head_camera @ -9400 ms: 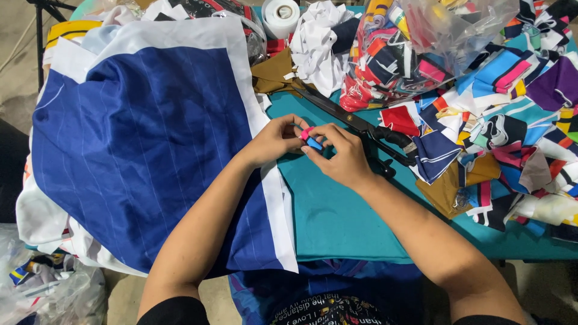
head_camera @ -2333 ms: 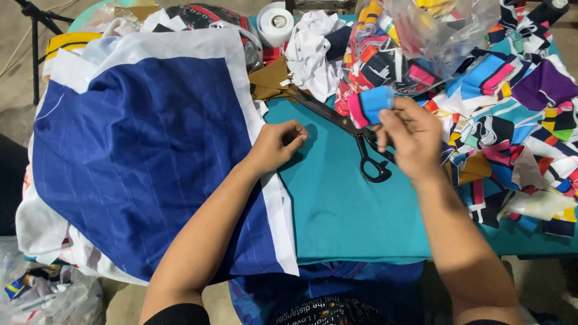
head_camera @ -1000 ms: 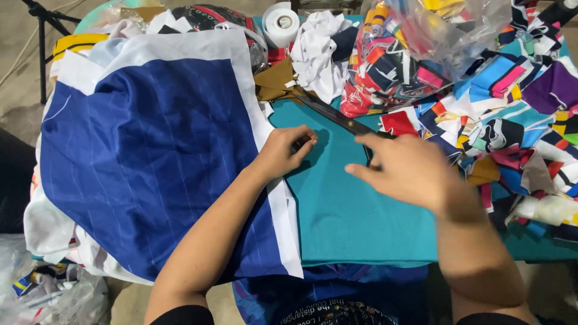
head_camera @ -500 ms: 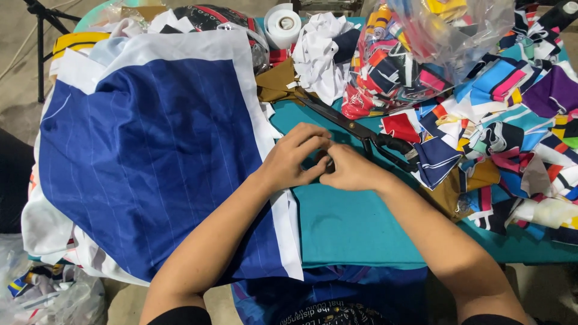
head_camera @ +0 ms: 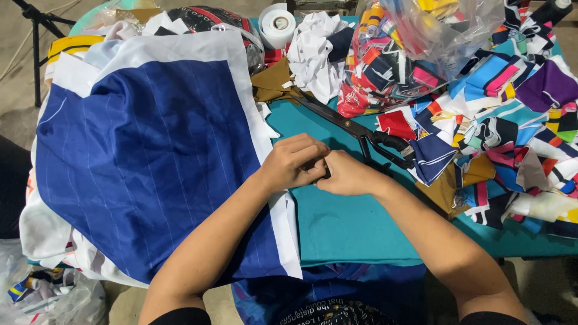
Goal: Attaching black trim strips to small fabric scraps and cutting them to size with scissors at a workstation.
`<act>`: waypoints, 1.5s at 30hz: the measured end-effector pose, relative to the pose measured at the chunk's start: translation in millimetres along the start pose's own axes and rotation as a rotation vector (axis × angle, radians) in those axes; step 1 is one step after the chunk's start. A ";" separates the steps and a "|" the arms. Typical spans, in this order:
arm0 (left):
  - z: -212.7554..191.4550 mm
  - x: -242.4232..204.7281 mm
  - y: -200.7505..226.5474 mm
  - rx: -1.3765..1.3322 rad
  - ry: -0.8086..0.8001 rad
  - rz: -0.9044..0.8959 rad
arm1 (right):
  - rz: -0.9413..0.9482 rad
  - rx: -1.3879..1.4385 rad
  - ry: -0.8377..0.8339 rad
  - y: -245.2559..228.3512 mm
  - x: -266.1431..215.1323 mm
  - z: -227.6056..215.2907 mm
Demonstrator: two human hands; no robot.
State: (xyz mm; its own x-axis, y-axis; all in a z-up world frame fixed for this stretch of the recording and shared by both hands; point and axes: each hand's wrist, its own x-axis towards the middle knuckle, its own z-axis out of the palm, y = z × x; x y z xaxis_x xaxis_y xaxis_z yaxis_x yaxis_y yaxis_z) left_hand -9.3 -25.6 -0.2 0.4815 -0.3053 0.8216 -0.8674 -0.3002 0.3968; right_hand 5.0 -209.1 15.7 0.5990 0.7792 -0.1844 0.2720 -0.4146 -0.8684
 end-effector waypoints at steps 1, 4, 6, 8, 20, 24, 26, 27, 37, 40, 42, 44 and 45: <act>1.0 -0.3 -0.2 -0.019 0.009 -0.024 | 0.020 -0.027 0.010 -4.8 -0.4 -0.6; 3.4 -7.3 -6.4 -0.043 0.020 -0.059 | 0.038 -0.084 -0.006 -19.3 -6.8 -5.2; 0.9 -12.4 -12.7 -0.049 0.018 -0.070 | 0.036 -0.112 -0.029 -42.0 -19.5 -10.2; -2.3 -14.1 -20.5 -0.059 -0.005 -0.180 | 0.306 -0.363 -0.185 -77.1 -40.3 -18.6; -1.6 -21.6 -25.4 -0.052 -0.253 -0.308 | 0.687 -0.649 0.006 -71.8 -158.5 -29.9; 1.2 -19.8 -23.0 -0.068 -0.309 -0.330 | 0.616 -0.531 0.703 -23.9 -158.4 -24.0; 4.3 -16.5 -16.9 -0.055 -0.232 -0.425 | -0.245 -0.537 1.190 15.7 -160.9 -17.5; 6.0 -15.8 -16.3 -0.056 -0.236 -0.424 | -0.242 -0.536 1.192 25.5 -165.3 -19.3; 52.4 53.0 70.8 -0.078 -0.384 0.025 | 0.097 -0.137 0.451 24.1 -171.7 1.2; 77.8 50.4 90.9 -0.194 -0.364 0.116 | 0.109 -0.155 0.336 32.8 -172.5 9.8; 88.8 40.5 89.2 -0.284 -0.323 0.110 | 0.092 -0.135 0.308 30.2 -174.2 11.5; 95.0 33.3 82.7 -0.157 -0.280 0.208 | 0.046 -0.079 0.226 27.4 -175.4 9.5; 98.0 28.7 80.4 -0.152 -0.276 0.206 | 0.043 -0.083 0.220 22.8 -176.7 5.8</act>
State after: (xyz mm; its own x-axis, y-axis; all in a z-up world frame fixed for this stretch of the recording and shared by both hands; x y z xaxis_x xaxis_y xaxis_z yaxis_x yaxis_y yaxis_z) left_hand -53.0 -147.1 15.1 0.2923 -0.5836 0.7576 -0.9485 -0.0758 0.3075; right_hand -99.0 -353.5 25.8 0.7586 0.6426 -0.1076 0.2981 -0.4891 -0.8197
